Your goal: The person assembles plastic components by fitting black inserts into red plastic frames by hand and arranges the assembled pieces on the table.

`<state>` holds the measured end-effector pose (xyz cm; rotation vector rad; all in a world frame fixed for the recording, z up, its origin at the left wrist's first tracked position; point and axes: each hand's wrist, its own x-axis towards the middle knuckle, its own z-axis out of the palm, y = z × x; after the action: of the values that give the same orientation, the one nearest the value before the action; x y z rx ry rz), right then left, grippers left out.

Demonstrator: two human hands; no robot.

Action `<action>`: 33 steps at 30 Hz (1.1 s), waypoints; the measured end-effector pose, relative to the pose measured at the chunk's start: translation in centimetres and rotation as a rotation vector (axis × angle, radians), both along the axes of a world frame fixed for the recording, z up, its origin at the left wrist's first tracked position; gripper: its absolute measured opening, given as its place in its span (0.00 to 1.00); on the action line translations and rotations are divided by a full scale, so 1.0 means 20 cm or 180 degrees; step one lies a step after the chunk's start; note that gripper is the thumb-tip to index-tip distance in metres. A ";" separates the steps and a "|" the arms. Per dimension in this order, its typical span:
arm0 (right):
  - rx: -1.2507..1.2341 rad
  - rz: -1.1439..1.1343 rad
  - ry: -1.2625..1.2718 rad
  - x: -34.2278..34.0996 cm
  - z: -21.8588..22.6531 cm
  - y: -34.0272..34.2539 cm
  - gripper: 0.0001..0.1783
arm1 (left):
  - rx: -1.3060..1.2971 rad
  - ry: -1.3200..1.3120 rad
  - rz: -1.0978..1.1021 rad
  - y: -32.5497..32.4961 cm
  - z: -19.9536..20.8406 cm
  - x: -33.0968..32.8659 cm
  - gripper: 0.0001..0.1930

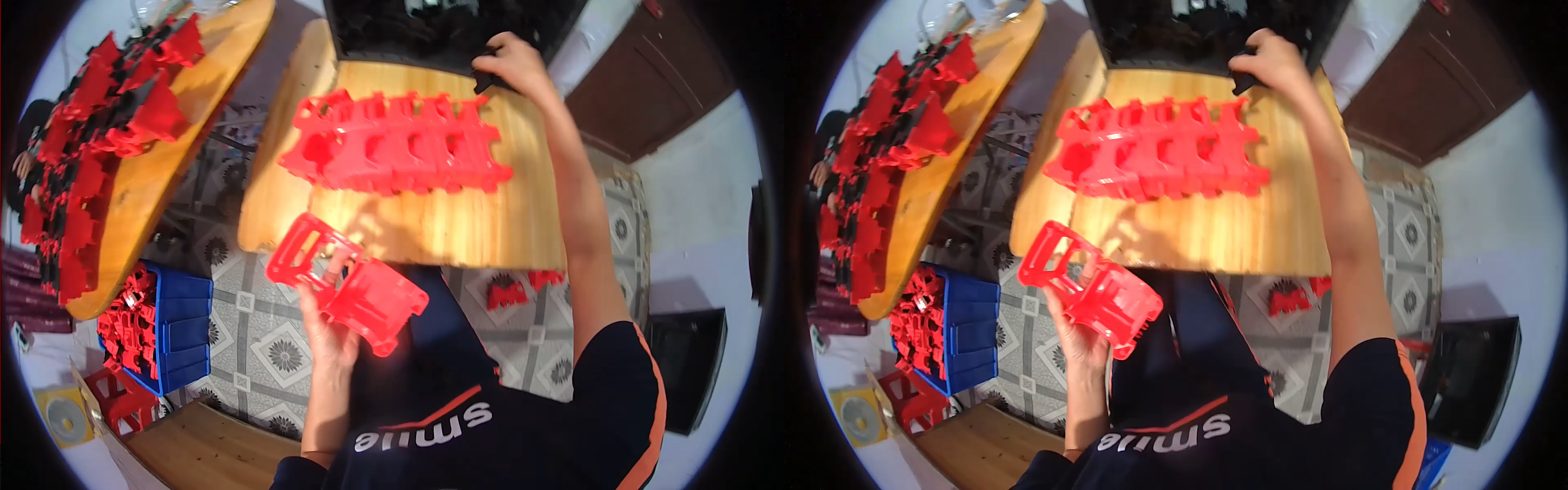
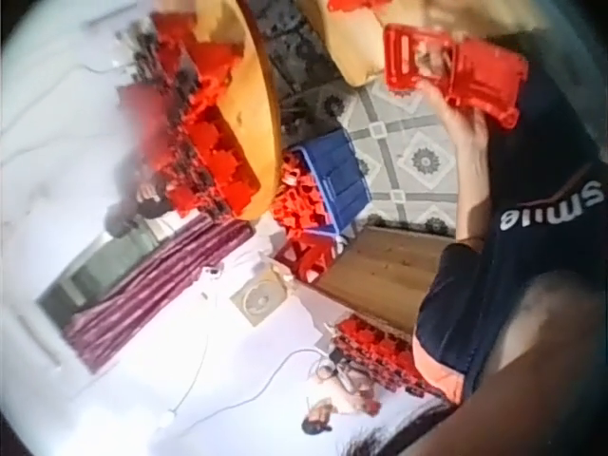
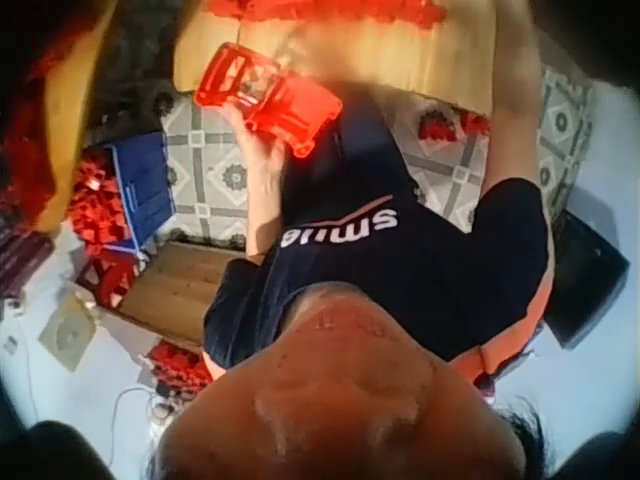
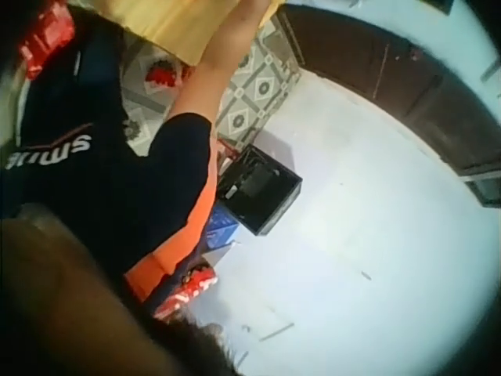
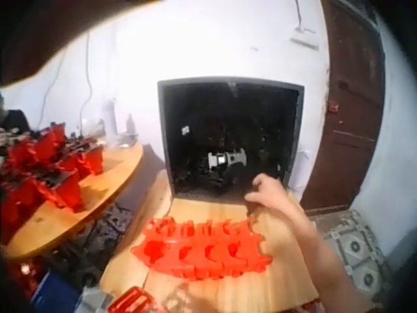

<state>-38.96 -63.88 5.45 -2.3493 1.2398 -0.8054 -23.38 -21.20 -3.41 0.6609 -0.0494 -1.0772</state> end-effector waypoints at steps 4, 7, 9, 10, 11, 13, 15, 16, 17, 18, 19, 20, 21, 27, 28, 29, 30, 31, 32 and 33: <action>0.2645 0.0307 -0.2251 -0.62 -0.20 0.39 0.16 | 0.0179 -0.0070 0.0072 0.09 -0.09 -0.02 0.34; 0.3456 0.0072 -0.2397 -0.83 -0.42 0.62 0.17 | 0.0353 0.0139 -0.0234 0.07 -0.10 -0.05 0.34; 0.3283 0.0178 -0.2154 -0.89 -0.46 0.69 0.18 | 0.0339 -0.0041 -0.0308 0.05 -0.08 -0.10 0.35; 0.3160 -0.0021 -0.1901 -0.92 -0.46 0.69 0.18 | 0.0424 -0.0184 -0.0288 0.03 -0.07 -0.12 0.36; 0.3159 -0.0038 -0.1917 -0.91 -0.42 0.72 0.18 | 0.0429 -0.0192 -0.0309 0.03 -0.06 -0.14 0.36; 0.1428 -0.0892 0.0979 -0.89 -0.33 0.75 0.16 | 0.0384 -0.0132 -0.0293 0.04 -0.05 -0.18 0.36; 0.0389 -0.0862 0.0645 -0.90 -0.32 0.77 0.16 | 0.0293 -0.0130 -0.0388 0.05 -0.04 -0.19 0.37; -0.0618 -0.0789 0.0317 -0.91 -0.32 0.78 0.16 | 0.0236 -0.0117 -0.0456 0.07 -0.04 -0.20 0.37; -0.0617 -0.0803 0.0310 -0.91 -0.33 0.76 0.16 | 0.0235 -0.0125 -0.0469 0.07 -0.04 -0.22 0.37; -0.0903 -0.0257 0.0303 -0.92 -0.34 0.69 0.16 | 0.0239 -0.0134 -0.0427 0.07 -0.03 -0.23 0.36; -0.1182 0.0293 0.0288 -0.91 -0.36 0.62 0.15 | 0.0248 -0.0148 -0.0382 0.06 -0.03 -0.24 0.35; 0.0398 0.0217 0.0303 -0.91 -0.38 0.58 0.16 | 0.0243 -0.0162 -0.0369 0.05 -0.02 -0.23 0.35; 0.0391 0.0232 0.0291 -0.93 -0.41 0.58 0.16 | 0.0182 -0.0251 -0.0373 0.05 -0.01 -0.23 0.35; -0.0191 0.0453 0.0262 -0.95 -0.52 0.60 0.14 | -0.0034 -0.0720 -0.0409 0.00 0.02 -0.17 0.35; -0.0315 0.0601 0.0171 -0.91 -0.47 0.67 0.14 | -0.0017 -0.0752 -0.0376 -0.01 -0.02 -0.14 0.35; 0.0365 0.0559 -0.0158 -0.87 -0.38 0.78 0.13 | -0.0031 -0.0772 -0.0379 -0.04 -0.07 -0.12 0.36; 0.1054 0.0509 -0.0461 -0.85 -0.26 0.91 0.12 | -0.0175 -0.0687 -0.0474 -0.07 -0.06 -0.11 0.36; 0.1181 0.0568 -0.0765 -0.81 -0.17 1.05 0.12 | -0.0327 -0.0594 -0.0607 -0.09 -0.05 -0.12 0.35; 0.1324 0.0634 -0.1064 -0.73 -0.10 1.19 0.11 | -0.0347 -0.0721 -0.0502 -0.09 -0.02 -0.14 0.36; 0.1294 0.0564 -0.1024 -0.65 -0.03 1.32 0.10 | -0.0364 -0.0844 -0.0416 -0.10 0.02 -0.17 0.36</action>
<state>-52.06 -37.50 4.86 -1.8848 0.9411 -0.7534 -26.75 -23.18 -3.04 0.7007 -0.3850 -1.0973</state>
